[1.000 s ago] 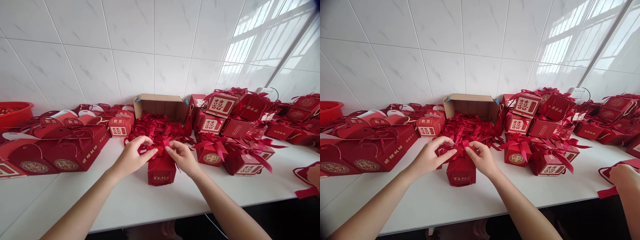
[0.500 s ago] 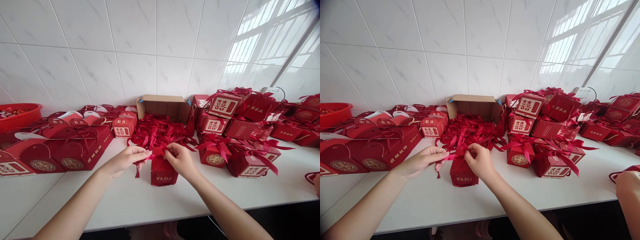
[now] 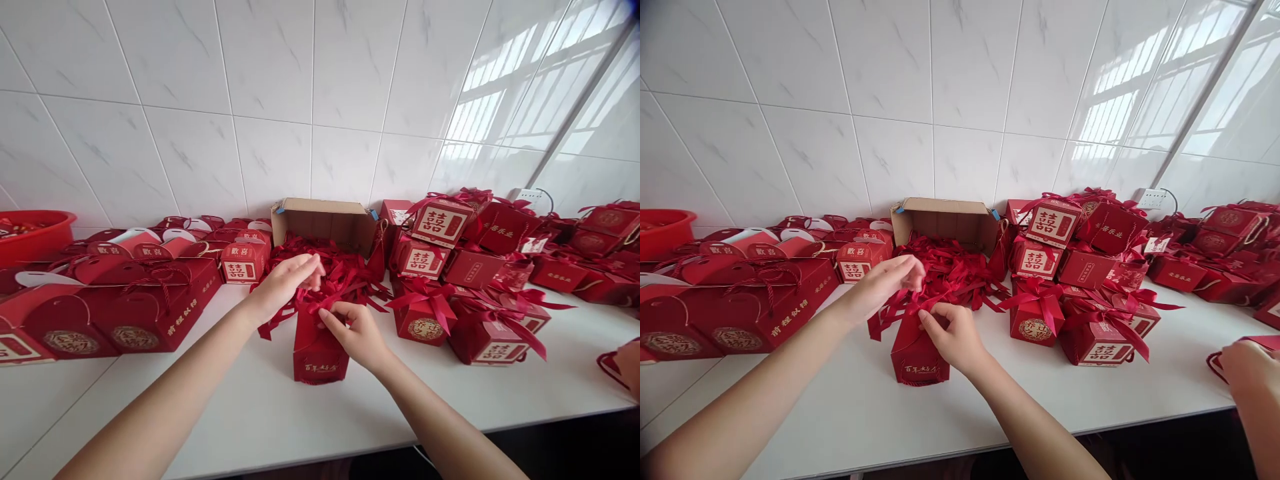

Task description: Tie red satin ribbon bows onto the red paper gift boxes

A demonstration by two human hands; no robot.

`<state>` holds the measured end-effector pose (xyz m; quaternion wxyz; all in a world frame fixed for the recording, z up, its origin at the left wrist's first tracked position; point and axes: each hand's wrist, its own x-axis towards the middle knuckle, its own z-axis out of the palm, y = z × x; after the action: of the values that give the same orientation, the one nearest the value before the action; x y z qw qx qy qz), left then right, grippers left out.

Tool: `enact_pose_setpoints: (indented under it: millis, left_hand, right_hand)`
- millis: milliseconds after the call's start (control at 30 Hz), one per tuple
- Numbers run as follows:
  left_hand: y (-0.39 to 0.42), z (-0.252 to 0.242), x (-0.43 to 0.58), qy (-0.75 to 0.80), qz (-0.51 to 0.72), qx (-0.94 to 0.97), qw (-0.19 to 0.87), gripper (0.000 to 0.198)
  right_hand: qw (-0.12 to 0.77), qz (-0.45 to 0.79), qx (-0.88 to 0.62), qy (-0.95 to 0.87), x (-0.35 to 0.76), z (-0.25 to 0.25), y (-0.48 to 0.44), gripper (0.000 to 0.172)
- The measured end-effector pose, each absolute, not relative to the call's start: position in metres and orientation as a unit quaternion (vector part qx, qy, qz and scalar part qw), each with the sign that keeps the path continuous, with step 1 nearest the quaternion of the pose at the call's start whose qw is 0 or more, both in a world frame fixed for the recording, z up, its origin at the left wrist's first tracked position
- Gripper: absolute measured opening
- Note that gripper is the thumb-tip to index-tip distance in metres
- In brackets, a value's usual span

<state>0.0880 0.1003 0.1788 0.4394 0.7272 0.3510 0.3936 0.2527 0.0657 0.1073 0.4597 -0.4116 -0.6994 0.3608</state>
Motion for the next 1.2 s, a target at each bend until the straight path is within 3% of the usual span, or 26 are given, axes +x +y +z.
enact_pose_setpoints:
  millis: [233,367,500,567,733,967,1200]
  left_hand:
    - [0.080,0.140,0.072,0.425,0.347,0.777,0.310,0.020]
    - [0.075,0.130,0.076,0.420,0.377,0.777,0.280,0.016]
    - [0.073,0.127,0.076,0.419,0.366,0.786,0.270,0.015]
    - [0.074,0.125,0.076,0.415,0.368,0.789,0.265,0.014]
    - [0.078,0.120,0.077,0.414,0.391,0.779,0.263,0.009]
    - [0.079,0.117,0.078,0.434,0.416,0.738,0.306,0.015]
    - [0.088,0.111,0.085,0.402,0.451,0.690,0.399,0.020]
  right_hand:
    - [0.474,0.333,-0.413,-0.703,0.254,0.108,0.067,0.040]
    - [0.515,0.355,-0.420,-0.658,0.251,0.104,0.068,0.021]
    - [0.554,0.357,-0.403,-0.635,0.250,0.099,0.068,0.024]
    - [0.546,0.324,-0.403,-0.659,0.250,0.099,0.066,0.017]
    - [0.498,0.216,-0.412,-0.732,0.253,0.102,0.061,0.013]
    - [0.487,0.189,-0.446,-0.727,0.258,0.098,0.063,0.016]
    - [0.421,0.373,-0.414,-0.716,0.257,0.100,0.069,0.027]
